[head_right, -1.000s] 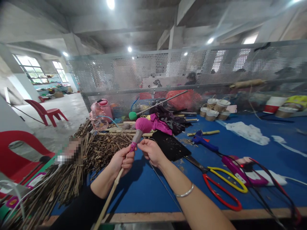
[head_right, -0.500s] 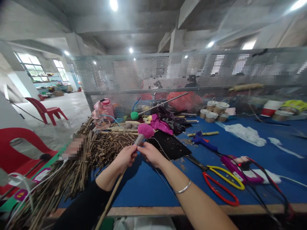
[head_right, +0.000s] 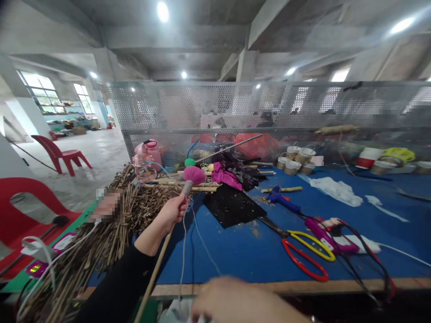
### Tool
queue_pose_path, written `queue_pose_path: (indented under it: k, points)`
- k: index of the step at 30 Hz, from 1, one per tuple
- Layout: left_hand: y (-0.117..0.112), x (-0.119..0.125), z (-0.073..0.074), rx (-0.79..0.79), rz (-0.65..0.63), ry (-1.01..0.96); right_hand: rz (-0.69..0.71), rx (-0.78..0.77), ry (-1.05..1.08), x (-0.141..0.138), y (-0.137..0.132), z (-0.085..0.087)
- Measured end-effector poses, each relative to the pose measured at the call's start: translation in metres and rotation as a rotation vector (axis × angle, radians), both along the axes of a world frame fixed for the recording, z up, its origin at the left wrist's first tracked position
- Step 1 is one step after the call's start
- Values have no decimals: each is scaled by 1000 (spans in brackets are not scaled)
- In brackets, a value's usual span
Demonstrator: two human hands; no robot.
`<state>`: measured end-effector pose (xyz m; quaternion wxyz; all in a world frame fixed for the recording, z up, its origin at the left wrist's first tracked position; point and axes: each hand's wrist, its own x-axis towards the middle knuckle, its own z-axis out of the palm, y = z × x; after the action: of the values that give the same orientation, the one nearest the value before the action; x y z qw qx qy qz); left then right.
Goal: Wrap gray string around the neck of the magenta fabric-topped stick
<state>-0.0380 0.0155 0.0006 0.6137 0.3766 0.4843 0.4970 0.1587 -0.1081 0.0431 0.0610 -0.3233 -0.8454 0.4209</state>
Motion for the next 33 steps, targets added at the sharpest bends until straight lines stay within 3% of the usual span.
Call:
queue_pose_path:
  k: [3, 6, 9, 11, 13, 18, 21, 25, 30, 33]
  points:
    - [-4, 8, 1, 44, 14, 145, -290, -24, 162, 2, 61, -10]
    - [-9, 20, 3, 288, 82, 429, -535, -345, 576, -12, 114, -22]
    - [-11, 31, 7, 496, 145, 705, -413, -751, 724, -34, 140, -32]
    - [-10, 35, 10, 496, 147, 824, -326, -852, 702, -45, 147, -35]
    - [-7, 37, 12, 456, 128, 903, -340, -799, 657, -49, 150, -37]
    - [0, 36, 10, 401, 109, 1058, -528, -588, 617, -43, 155, -45]
    - [1, 38, 8, 426, 137, 1121, -555, -648, 784, -43, 154, -53]
    - [2, 40, 11, 437, 147, 1125, -443, -818, 903, -42, 153, -53]
    - [7, 34, 11, 433, 144, 1078, -492, -769, 757, -33, 156, -47]
    - [9, 28, 6, 431, 148, 1029, -571, -629, 699, -30, 157, -46]
